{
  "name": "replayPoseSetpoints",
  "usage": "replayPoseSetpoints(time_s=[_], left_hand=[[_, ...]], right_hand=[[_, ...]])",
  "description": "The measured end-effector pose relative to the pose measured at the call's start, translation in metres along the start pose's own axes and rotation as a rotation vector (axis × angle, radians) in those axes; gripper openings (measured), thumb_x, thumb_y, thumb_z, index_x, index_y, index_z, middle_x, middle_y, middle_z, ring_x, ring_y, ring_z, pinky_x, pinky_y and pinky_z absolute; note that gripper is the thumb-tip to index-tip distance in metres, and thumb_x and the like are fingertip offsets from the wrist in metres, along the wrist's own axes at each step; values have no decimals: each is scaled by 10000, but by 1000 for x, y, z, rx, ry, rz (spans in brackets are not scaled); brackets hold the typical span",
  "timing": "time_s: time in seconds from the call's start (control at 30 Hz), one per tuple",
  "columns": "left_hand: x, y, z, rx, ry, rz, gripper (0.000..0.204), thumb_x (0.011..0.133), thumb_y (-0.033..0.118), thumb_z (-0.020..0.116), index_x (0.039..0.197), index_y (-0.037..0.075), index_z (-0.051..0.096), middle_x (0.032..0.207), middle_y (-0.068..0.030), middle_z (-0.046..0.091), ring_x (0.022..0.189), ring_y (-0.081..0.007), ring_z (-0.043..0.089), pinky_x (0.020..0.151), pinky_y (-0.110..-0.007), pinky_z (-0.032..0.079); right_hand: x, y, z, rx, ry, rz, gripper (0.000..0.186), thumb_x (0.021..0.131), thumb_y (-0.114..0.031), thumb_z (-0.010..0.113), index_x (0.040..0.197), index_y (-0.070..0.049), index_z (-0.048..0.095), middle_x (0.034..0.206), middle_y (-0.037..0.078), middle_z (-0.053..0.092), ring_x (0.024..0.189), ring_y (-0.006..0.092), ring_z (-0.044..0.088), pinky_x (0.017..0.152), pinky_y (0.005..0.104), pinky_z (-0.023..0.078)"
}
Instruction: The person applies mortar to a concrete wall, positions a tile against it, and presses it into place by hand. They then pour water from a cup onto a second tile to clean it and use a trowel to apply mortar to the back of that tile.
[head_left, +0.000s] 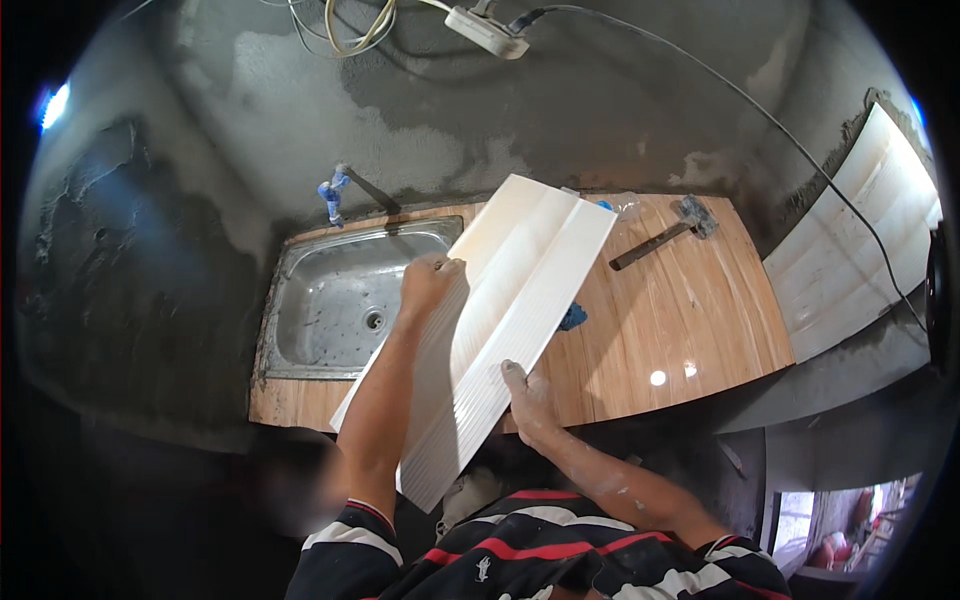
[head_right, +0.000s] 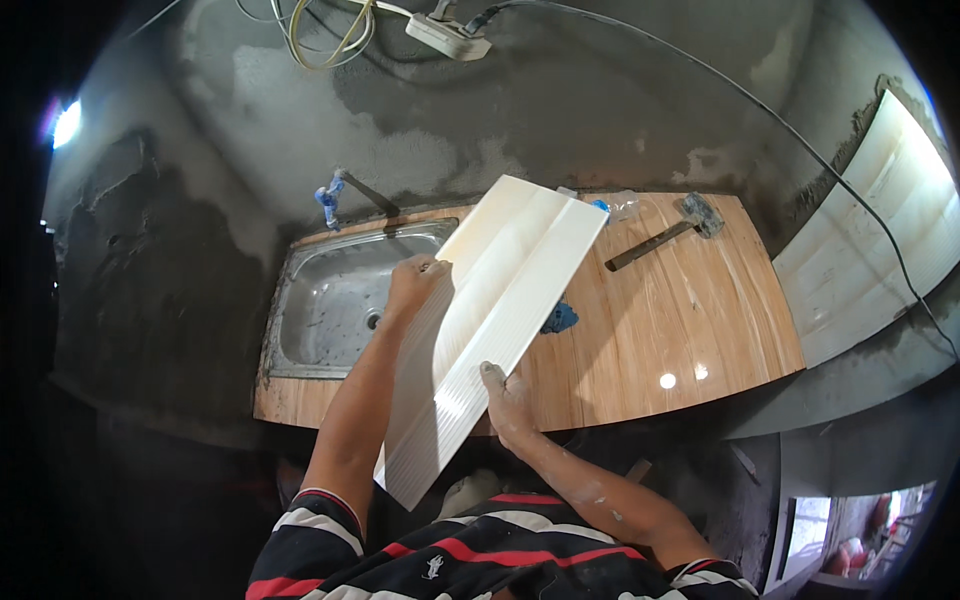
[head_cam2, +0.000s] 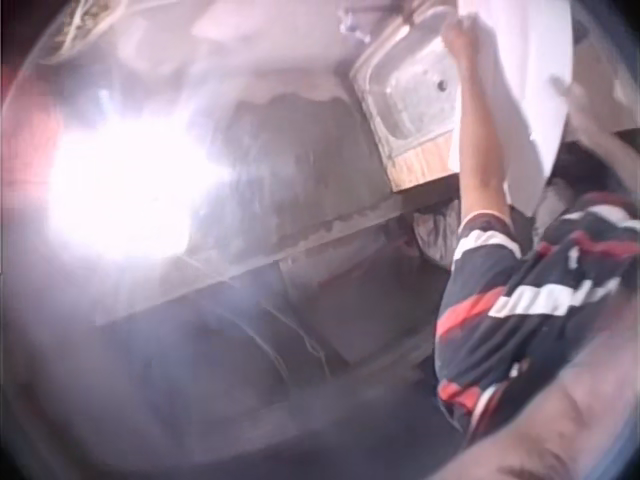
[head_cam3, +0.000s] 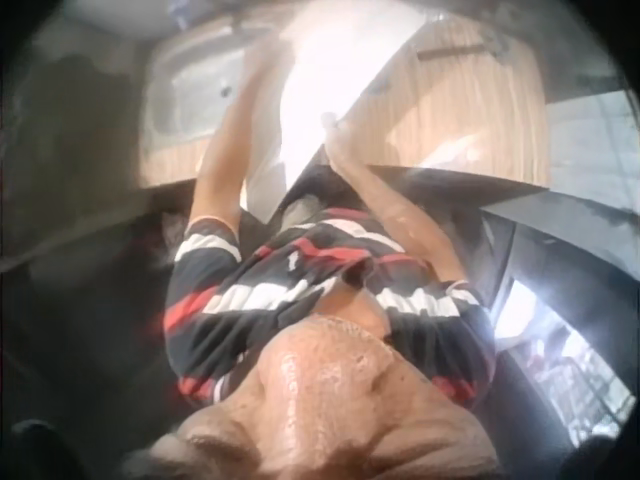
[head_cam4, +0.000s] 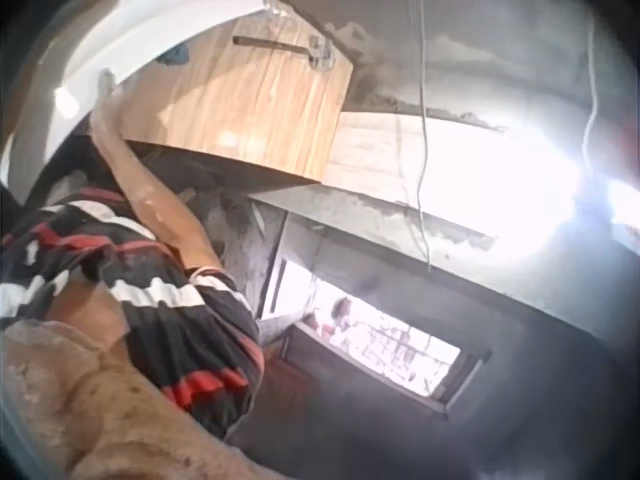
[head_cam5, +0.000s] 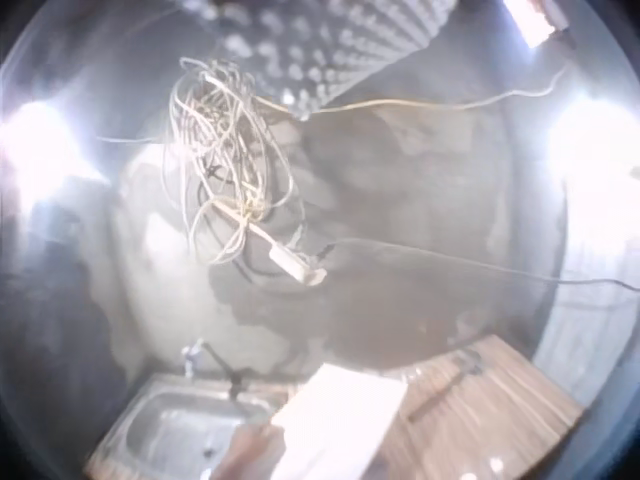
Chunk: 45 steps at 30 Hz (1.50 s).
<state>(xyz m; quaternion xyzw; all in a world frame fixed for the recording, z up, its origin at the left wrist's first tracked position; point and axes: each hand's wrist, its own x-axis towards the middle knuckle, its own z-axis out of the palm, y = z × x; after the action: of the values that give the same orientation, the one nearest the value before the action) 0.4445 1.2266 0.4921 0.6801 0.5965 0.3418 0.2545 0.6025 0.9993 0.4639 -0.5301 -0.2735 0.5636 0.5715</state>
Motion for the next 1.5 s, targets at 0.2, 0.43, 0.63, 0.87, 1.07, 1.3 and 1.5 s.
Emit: replayPoseSetpoints(time_s=[0.2,0.43,0.63,0.87,1.07,1.3,1.5], left_hand=[[7,-79,-42,64,37,51,353,860,388,723,907,39,742,838,-196,719,770,-334,683,705,-420,509],[-7,-114,-90,54,24,27,341,853,295,710,855,-45,694,736,-214,663,645,-275,617,643,-408,478],[0,-144,-94,84,61,83,327,853,261,723,843,-62,675,688,-174,623,622,-219,556,616,-386,452],[-1,-189,-119,-44,79,-18,303,862,241,736,834,-52,663,662,-110,583,625,-175,489,599,-363,424],[-8,-154,-125,44,88,17,290,864,221,718,830,-60,654,656,-91,570,635,-159,484,599,-352,417],[-34,-94,-114,-201,-36,-142,291,933,233,635,892,-51,689,725,-30,612,681,-136,526,622,-324,430],[-28,-77,-151,-68,-107,19,365,999,249,593,1140,-78,672,953,-128,680,851,-215,596,767,-353,489]], right_hand=[[-7,23,57,-147,-54,-35,491,1019,-360,590,1122,113,668,978,137,725,912,182,665,823,332,515],[4,43,91,-258,-223,185,659,970,-544,570,1061,100,678,791,108,682,485,163,575,371,288,460],[28,69,90,-392,-193,120,660,965,-523,585,1026,133,640,669,171,633,403,209,554,351,382,449],[28,36,111,-637,-306,348,741,950,-576,566,946,164,593,532,210,577,395,304,581,372,472,454],[39,45,111,-724,-297,371,759,925,-634,568,901,123,608,567,205,605,420,294,605,383,459,471],[18,34,99,-462,-328,324,706,888,-579,657,1023,113,668,828,141,702,514,215,637,435,374,480],[-12,25,111,65,-409,327,637,819,-460,776,1222,13,634,1037,127,695,841,264,680,454,394,528]])
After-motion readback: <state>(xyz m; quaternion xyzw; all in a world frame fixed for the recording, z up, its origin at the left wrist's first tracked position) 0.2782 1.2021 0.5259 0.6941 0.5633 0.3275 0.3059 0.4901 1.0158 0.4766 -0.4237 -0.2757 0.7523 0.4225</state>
